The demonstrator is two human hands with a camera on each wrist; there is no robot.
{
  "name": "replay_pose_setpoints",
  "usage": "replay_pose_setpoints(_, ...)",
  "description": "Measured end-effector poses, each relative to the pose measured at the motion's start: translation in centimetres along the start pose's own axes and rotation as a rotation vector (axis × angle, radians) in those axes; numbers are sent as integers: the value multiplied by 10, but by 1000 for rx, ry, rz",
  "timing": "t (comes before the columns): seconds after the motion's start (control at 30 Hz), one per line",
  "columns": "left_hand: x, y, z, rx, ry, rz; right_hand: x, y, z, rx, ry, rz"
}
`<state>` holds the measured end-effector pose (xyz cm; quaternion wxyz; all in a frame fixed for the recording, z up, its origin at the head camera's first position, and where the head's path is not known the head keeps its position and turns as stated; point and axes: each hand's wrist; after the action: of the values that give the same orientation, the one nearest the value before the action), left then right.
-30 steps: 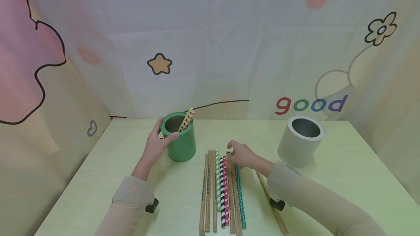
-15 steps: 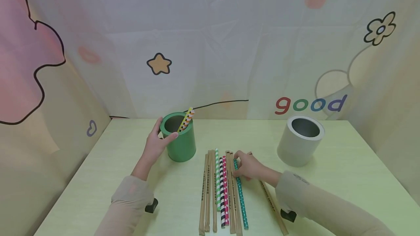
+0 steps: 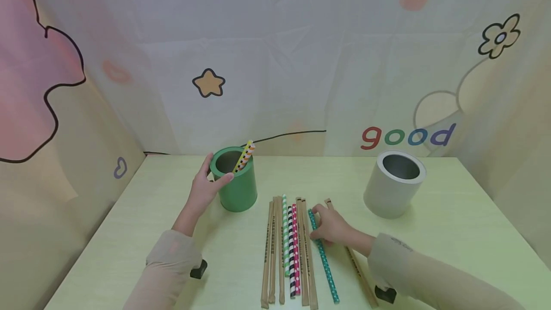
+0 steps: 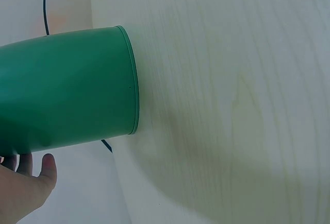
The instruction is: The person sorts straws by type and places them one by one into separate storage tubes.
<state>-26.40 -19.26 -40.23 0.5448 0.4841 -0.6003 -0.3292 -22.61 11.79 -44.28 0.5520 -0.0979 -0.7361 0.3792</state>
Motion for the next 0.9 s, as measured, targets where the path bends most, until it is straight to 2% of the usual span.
replay_pose_setpoints(0.57, 0, 0, 0, 5, 0, -13, -2, -1, -1, -43, 35, -5)
replay_pose_setpoints(0.73, -1, 1, 0, 1, 0, -9, 1, 0, -2, -50, 49, 42)
replay_pose_setpoints(0.9, -1, 0, 0, -4, 1, 0, 9, -6, -2, -46, 81, 142)
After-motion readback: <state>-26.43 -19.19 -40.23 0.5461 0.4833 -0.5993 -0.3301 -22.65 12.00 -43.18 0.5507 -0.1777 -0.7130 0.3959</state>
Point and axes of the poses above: each hand's wrist, its own z-axis towards the middle knuckle, its own x-axis out of the back of the hand, y = z × x, and after that the axes turned 15 degrees about x, right-handed
